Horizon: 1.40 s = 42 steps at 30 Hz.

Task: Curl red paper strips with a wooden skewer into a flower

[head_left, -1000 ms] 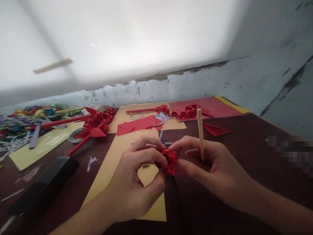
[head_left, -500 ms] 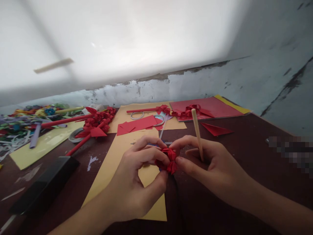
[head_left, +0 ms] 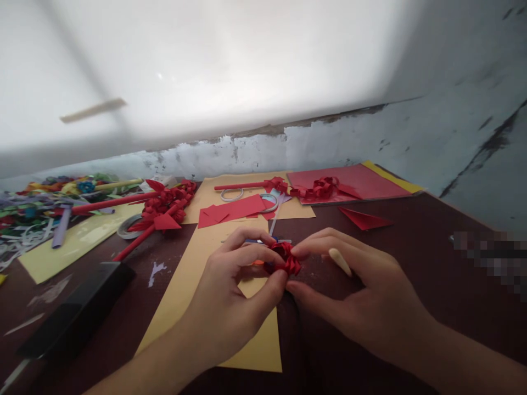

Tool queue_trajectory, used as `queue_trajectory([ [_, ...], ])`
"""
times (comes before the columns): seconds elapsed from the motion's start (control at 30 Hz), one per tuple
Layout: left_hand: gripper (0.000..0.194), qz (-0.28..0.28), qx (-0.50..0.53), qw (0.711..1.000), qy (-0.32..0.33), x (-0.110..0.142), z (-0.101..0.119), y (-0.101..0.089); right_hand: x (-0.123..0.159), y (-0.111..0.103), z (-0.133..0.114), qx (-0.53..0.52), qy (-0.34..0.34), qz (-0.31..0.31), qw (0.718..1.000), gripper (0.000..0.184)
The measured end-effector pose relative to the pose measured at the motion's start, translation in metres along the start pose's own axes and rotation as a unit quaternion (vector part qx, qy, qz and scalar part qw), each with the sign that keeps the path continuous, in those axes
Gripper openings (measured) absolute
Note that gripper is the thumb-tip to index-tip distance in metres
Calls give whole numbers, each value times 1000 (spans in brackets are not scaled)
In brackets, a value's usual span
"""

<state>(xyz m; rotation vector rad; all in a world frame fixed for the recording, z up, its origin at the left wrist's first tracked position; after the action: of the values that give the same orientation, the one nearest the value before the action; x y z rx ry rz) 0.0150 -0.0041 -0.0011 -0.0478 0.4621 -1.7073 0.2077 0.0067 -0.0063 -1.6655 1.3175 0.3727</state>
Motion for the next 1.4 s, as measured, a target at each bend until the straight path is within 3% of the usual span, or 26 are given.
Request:
queue_trajectory([
  [0.53, 8, 7, -9, 1000, 6, 0, 4, 2, 4, 2, -2, 29, 8, -9, 1000, 19],
  [0.8, 10, 42, -54, 997, 43, 0, 5, 3, 3, 2, -5, 55, -3, 5, 998, 19],
  [1.4, 8, 38, 22, 999, 0, 1, -2, 6, 3, 3, -6, 61, -5, 17, 998, 24],
])
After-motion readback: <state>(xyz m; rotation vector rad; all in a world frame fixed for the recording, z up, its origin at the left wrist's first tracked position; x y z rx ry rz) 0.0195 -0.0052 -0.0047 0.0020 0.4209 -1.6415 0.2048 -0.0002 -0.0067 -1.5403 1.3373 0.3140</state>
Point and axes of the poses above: each hand's wrist, its own x-axis away from the middle knuckle, its own y-axis out of the palm, z = x × y, the point moved 2 cm from there along -x, towards the middle knuckle, and after that the axes turned 8 degrees about -y, right-handed, at the moved point
